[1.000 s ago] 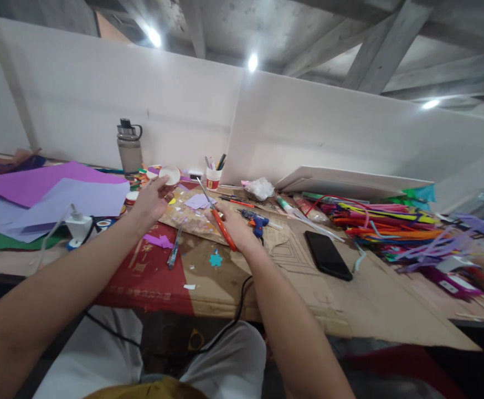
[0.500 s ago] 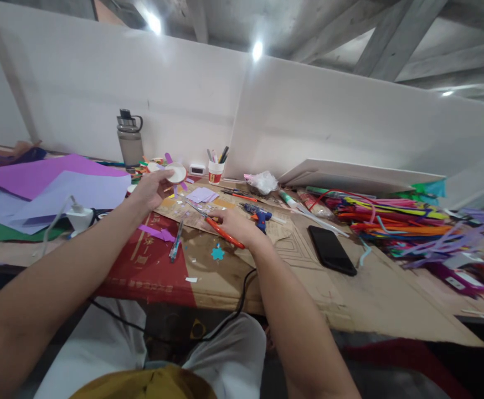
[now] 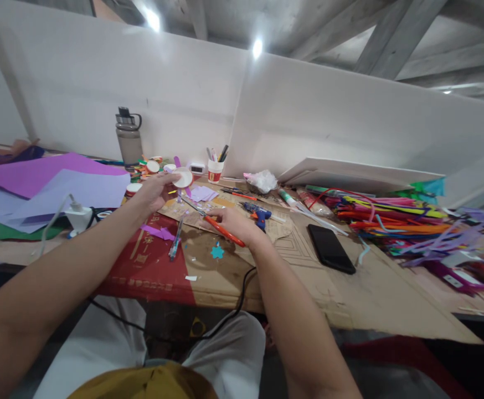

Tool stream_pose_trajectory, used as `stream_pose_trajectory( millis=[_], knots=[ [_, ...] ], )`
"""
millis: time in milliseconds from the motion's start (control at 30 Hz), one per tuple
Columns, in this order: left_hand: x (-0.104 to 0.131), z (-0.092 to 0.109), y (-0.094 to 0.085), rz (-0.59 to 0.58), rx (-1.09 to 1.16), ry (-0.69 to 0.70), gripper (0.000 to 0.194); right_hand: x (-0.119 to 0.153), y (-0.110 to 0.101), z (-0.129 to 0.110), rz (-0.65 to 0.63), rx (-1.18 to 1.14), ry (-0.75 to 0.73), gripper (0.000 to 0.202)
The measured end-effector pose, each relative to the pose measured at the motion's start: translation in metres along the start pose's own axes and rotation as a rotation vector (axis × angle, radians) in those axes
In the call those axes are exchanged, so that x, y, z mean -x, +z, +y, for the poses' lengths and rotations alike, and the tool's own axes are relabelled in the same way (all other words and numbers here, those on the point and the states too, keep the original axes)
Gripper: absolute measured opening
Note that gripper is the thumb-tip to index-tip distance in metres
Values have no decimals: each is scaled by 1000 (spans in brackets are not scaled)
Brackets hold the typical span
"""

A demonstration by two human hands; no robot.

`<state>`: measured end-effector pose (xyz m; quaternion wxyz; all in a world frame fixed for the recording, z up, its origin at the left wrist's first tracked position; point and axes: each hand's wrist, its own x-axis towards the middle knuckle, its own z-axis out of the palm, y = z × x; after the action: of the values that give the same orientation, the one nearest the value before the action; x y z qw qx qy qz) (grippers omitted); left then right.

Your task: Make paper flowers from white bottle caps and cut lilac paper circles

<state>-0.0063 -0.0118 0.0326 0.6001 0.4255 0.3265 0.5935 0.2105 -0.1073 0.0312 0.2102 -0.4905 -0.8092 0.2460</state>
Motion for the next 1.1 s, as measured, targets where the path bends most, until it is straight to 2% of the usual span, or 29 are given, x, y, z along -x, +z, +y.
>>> stream_pose_trajectory(
  millis=[400,633,900,1100],
  knots=[
    [-4,-5,-2,-67,-48,-4,24,1,1,-3,-36,-47,-16,48],
    [-1,-4,1,-47,-26,-30,25,1,0,-2,-36,-44,-6,45],
    [-2,-6,-1,-105,-84,-4,22,-1,2,0,-44,-67,-5,45],
    [-5,-7,-2,-102,-85,-12,21,0,1,-1,-43,-82,4,43]
  ],
)
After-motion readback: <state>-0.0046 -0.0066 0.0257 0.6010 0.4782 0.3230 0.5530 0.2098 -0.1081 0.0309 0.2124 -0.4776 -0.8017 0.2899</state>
